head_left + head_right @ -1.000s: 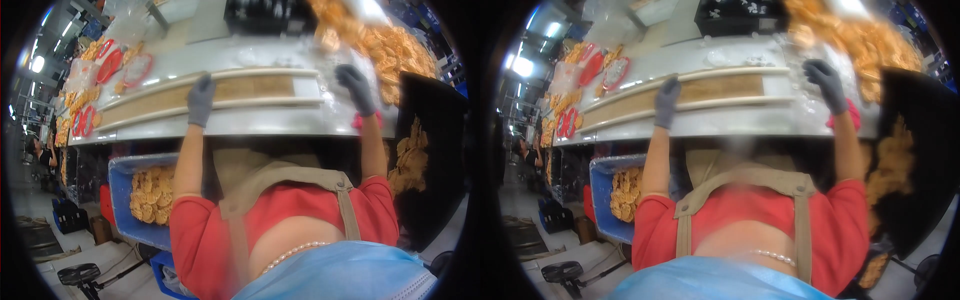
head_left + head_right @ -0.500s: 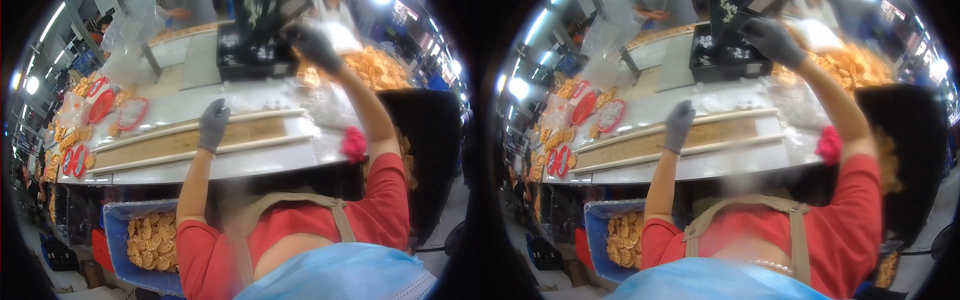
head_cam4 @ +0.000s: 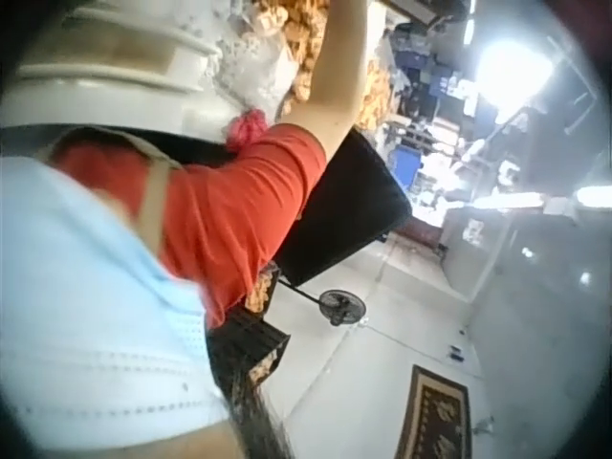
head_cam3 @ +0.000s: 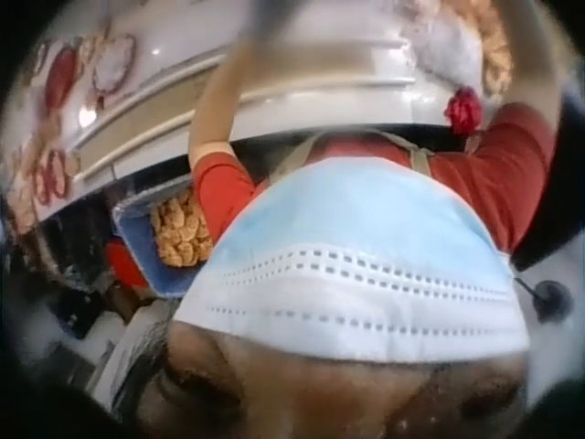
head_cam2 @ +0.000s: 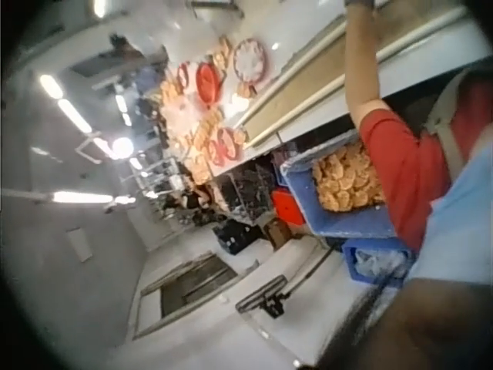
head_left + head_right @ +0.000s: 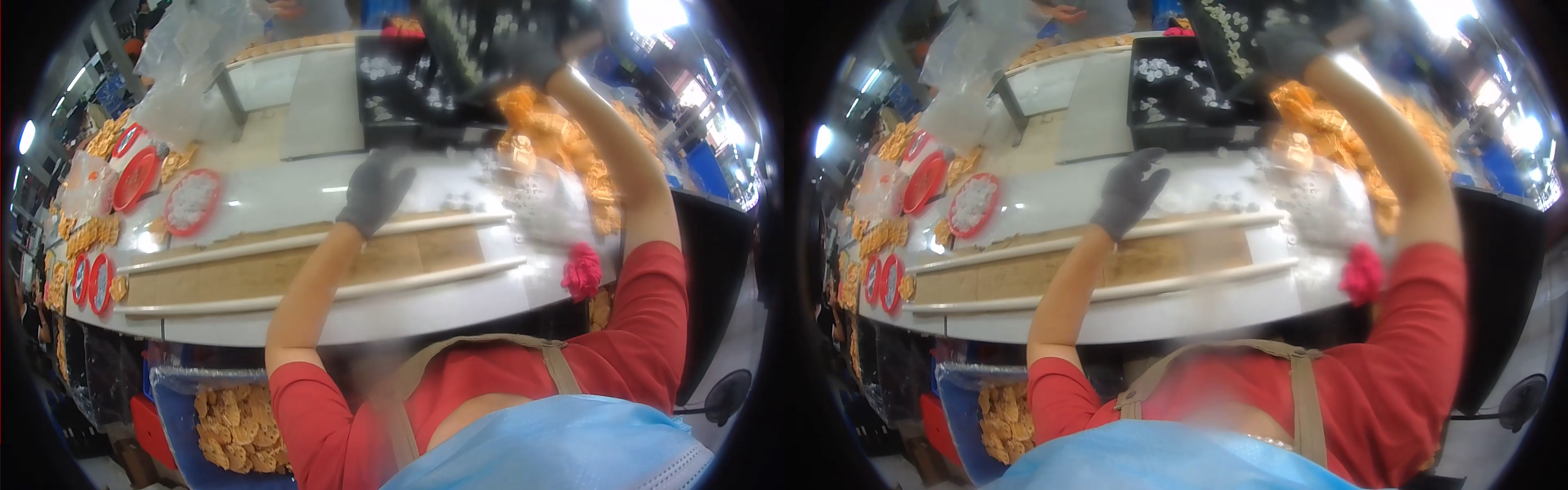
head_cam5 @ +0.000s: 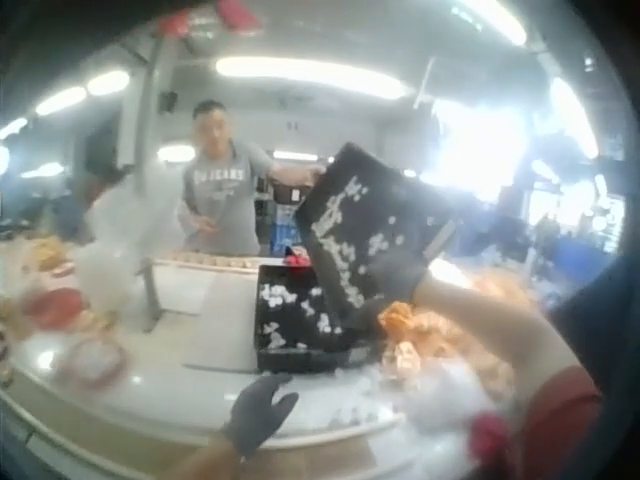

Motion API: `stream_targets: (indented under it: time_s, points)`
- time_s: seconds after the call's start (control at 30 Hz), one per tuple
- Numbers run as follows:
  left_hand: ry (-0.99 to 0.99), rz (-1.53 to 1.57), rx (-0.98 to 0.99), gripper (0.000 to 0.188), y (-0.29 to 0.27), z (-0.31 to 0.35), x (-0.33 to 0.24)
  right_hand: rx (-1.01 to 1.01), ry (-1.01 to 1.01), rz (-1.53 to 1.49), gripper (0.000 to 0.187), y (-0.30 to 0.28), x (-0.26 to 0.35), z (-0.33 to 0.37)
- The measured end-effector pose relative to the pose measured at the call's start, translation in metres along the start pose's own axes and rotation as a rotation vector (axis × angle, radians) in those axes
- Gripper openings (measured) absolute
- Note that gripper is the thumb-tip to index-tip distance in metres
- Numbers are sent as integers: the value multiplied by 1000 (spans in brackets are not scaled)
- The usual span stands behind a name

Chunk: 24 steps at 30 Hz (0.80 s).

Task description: The person places waffle-like snacks into plastic trays and applies decorative stickers to them by hand.

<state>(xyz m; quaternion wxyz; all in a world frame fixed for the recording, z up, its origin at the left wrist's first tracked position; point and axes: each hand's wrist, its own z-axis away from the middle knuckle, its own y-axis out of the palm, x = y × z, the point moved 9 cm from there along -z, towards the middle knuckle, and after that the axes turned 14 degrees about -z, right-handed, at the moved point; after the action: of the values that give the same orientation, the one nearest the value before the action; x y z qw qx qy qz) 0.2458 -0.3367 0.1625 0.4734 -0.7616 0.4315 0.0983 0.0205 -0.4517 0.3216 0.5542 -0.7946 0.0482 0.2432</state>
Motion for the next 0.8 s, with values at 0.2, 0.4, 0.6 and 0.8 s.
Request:
stream_targets:
  time_s: [0.2, 0.4, 0.6, 0.8]
  points:
    - [-182, 69, 76, 35, 54, -145, 56, 895, 240, -229, 16, 99, -30, -88]
    - [-483, 556, 254, 43, 134, -255, 30, 488, 462, -448, 39, 106, -198, -275]
    - [-612, 823, 294, 42, 205, -262, 86, -64, 426, -278, 29, 30, -176, -360]
    - [-501, 1000, 394, 42, 196, -271, 73, -60, 27, -459, 37, 9, -116, -387]
